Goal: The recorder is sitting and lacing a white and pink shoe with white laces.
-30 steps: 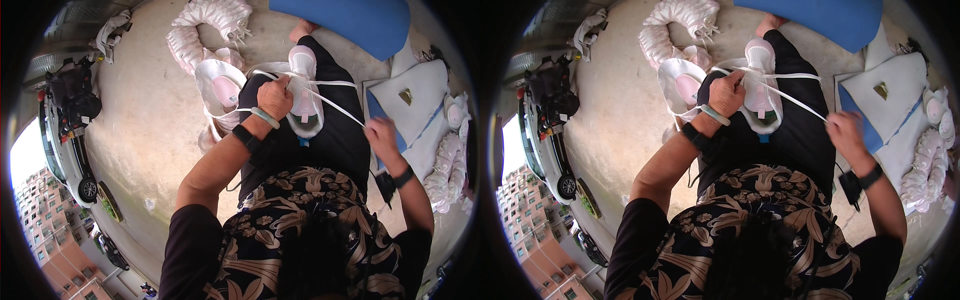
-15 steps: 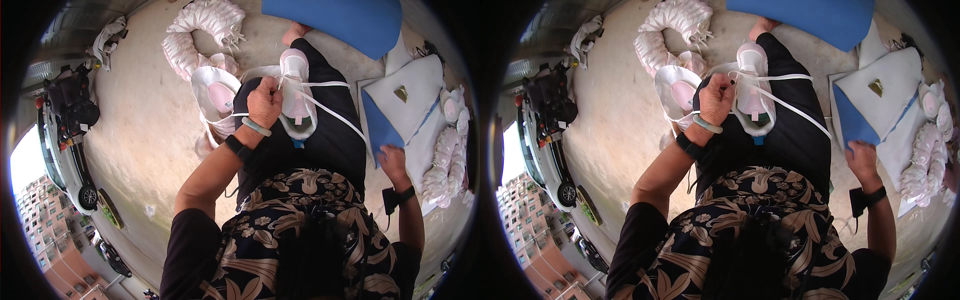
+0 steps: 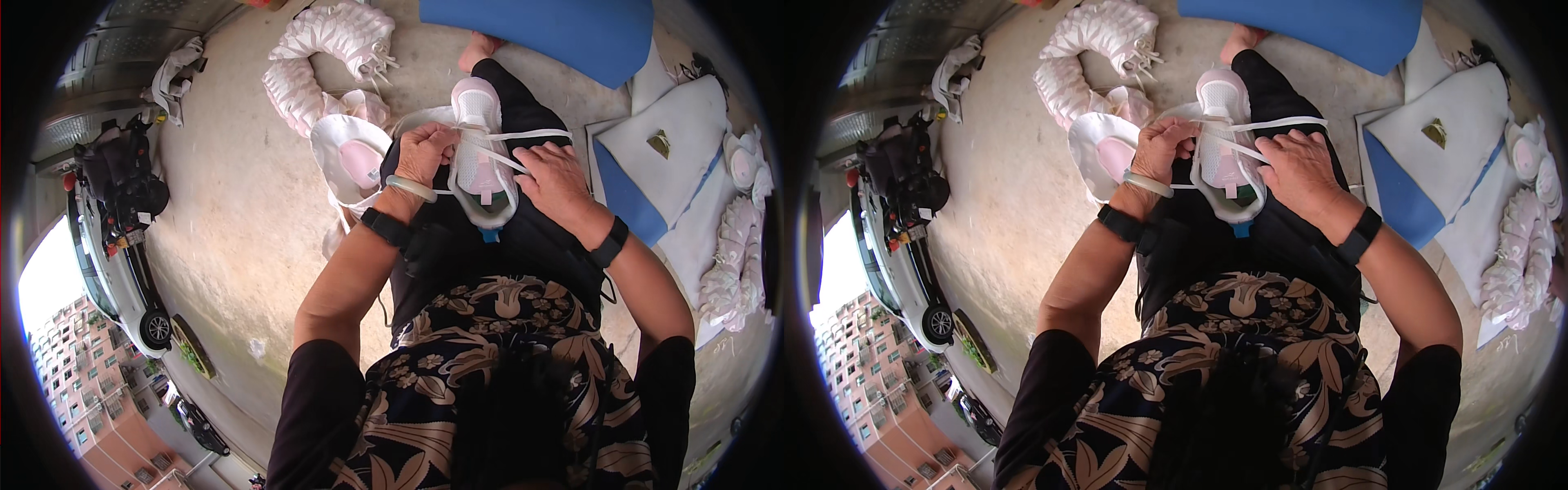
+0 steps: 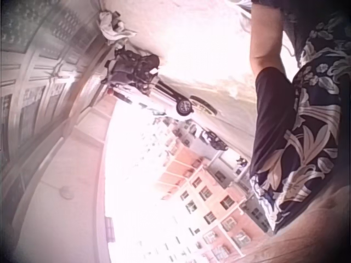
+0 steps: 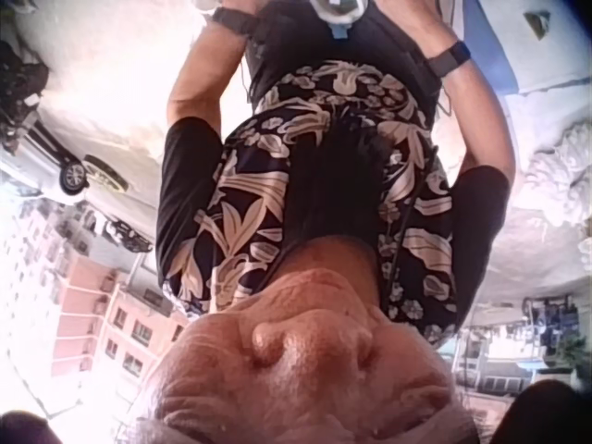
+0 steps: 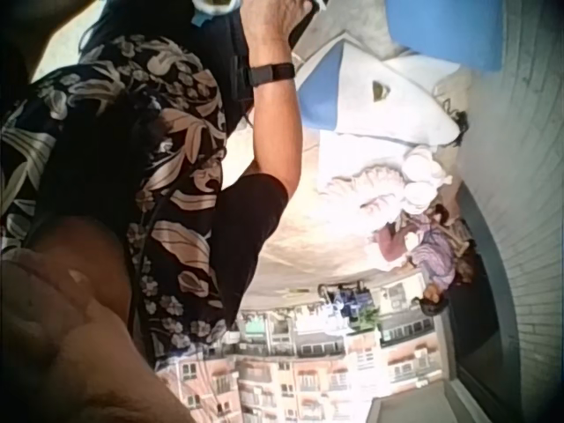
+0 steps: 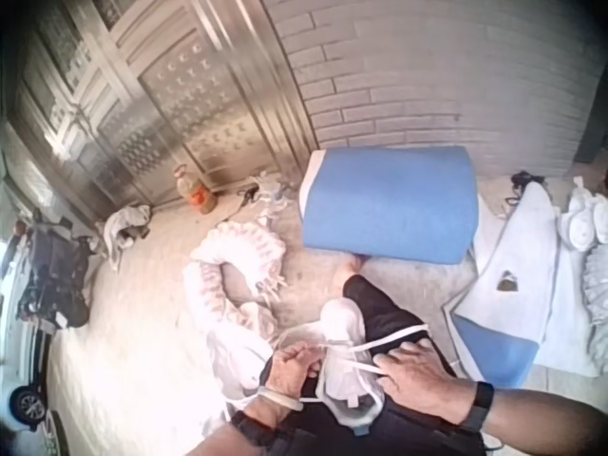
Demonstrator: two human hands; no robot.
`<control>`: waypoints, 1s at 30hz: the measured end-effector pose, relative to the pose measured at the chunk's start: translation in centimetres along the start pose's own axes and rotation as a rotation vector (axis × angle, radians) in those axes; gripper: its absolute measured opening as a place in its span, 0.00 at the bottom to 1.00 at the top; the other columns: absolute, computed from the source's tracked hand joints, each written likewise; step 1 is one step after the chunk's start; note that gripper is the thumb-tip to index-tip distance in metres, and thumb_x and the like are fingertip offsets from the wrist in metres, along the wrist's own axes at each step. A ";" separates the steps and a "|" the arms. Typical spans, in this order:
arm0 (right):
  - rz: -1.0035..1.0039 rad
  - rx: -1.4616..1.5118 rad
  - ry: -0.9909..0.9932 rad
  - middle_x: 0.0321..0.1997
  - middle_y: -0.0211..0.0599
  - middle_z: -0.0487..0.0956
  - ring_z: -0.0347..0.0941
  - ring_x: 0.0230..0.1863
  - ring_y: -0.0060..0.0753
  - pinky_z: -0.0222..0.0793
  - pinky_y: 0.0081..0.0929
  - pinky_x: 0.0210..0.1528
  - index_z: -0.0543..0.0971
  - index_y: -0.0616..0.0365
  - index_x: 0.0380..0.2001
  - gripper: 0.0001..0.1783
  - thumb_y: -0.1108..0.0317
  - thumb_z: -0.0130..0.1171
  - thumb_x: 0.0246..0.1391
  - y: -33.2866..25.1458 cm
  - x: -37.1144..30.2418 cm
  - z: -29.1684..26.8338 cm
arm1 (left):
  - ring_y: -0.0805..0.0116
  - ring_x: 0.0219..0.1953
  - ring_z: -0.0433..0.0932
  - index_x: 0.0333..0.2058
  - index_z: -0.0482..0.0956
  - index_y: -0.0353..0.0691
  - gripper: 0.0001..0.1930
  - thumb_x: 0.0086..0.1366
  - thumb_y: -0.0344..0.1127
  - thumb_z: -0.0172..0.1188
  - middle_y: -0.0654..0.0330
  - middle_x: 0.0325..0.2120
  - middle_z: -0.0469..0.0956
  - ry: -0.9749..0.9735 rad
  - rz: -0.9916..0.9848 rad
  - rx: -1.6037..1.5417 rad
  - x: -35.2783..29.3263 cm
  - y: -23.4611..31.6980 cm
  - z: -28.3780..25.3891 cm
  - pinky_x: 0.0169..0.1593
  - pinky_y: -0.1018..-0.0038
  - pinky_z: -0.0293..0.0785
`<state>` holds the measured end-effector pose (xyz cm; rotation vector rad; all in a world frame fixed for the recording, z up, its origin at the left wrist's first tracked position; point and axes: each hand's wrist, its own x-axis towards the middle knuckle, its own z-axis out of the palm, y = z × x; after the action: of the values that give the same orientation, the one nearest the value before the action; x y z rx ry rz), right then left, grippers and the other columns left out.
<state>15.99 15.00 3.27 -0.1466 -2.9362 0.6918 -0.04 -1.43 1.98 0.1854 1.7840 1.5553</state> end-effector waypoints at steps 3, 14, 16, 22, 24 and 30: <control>0.038 0.090 -0.013 0.27 0.36 0.74 0.69 0.33 0.40 0.60 0.36 0.36 0.72 0.56 0.36 0.14 0.64 0.55 0.44 -0.2 0.7 0.8 | 0.80 0.24 0.69 0.28 0.77 0.39 0.05 0.57 0.32 0.54 0.66 0.22 0.75 -0.124 -0.055 -0.088 0.3 0.2 -0.5 0.29 0.84 0.65; 0.223 0.573 -0.088 0.21 0.42 0.73 0.71 0.23 0.46 0.66 0.34 0.27 0.74 0.59 0.23 0.06 0.67 0.55 0.44 -0.2 2.3 1.8 | 0.80 0.26 0.66 0.27 0.76 0.38 0.08 0.61 0.34 0.51 0.68 0.23 0.73 -0.153 0.155 0.063 1.1 -0.2 0.3 0.34 0.81 0.63; 0.159 0.461 -0.023 0.21 0.41 0.72 0.71 0.25 0.44 0.66 0.34 0.27 0.73 0.59 0.22 0.05 0.68 0.55 0.44 -0.6 1.9 1.9 | 0.80 0.27 0.67 0.28 0.76 0.37 0.08 0.61 0.34 0.52 0.68 0.23 0.74 -0.178 0.120 0.074 1.7 -0.2 -0.3 0.35 0.81 0.64; -0.185 0.152 0.012 0.22 0.37 0.66 0.68 0.26 0.42 0.64 0.35 0.27 0.68 0.58 0.20 0.05 0.75 0.54 0.39 -1.6 0.4 0.5 | 0.79 0.31 0.69 0.36 0.74 0.37 0.08 0.60 0.33 0.52 0.68 0.27 0.73 -0.110 0.118 -0.012 1.3 -0.4 1.0 0.39 0.81 0.65; -0.330 0.115 -0.039 0.22 0.37 0.64 0.68 0.27 0.40 0.64 0.33 0.27 0.67 0.57 0.18 0.07 0.76 0.54 0.33 -1.6 -0.3 -0.1 | 0.80 0.33 0.69 0.38 0.73 0.36 0.09 0.59 0.31 0.52 0.68 0.28 0.72 -0.105 0.144 -0.025 1.0 -0.5 1.5 0.39 0.82 0.65; -0.466 0.032 -0.156 0.21 0.36 0.63 0.66 0.24 0.36 0.63 0.31 0.27 0.66 0.55 0.15 0.05 0.74 0.52 0.33 -1.4 -3.6 -2.5 | 0.82 0.28 0.66 0.41 0.72 0.40 0.17 0.49 0.21 0.55 0.70 0.24 0.69 -0.077 0.276 0.115 -0.1 -1.1 1.9 0.33 0.85 0.63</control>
<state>19.79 14.36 5.77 0.6004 -2.9256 0.6963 1.52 -0.25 1.06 0.5607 1.8467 1.6096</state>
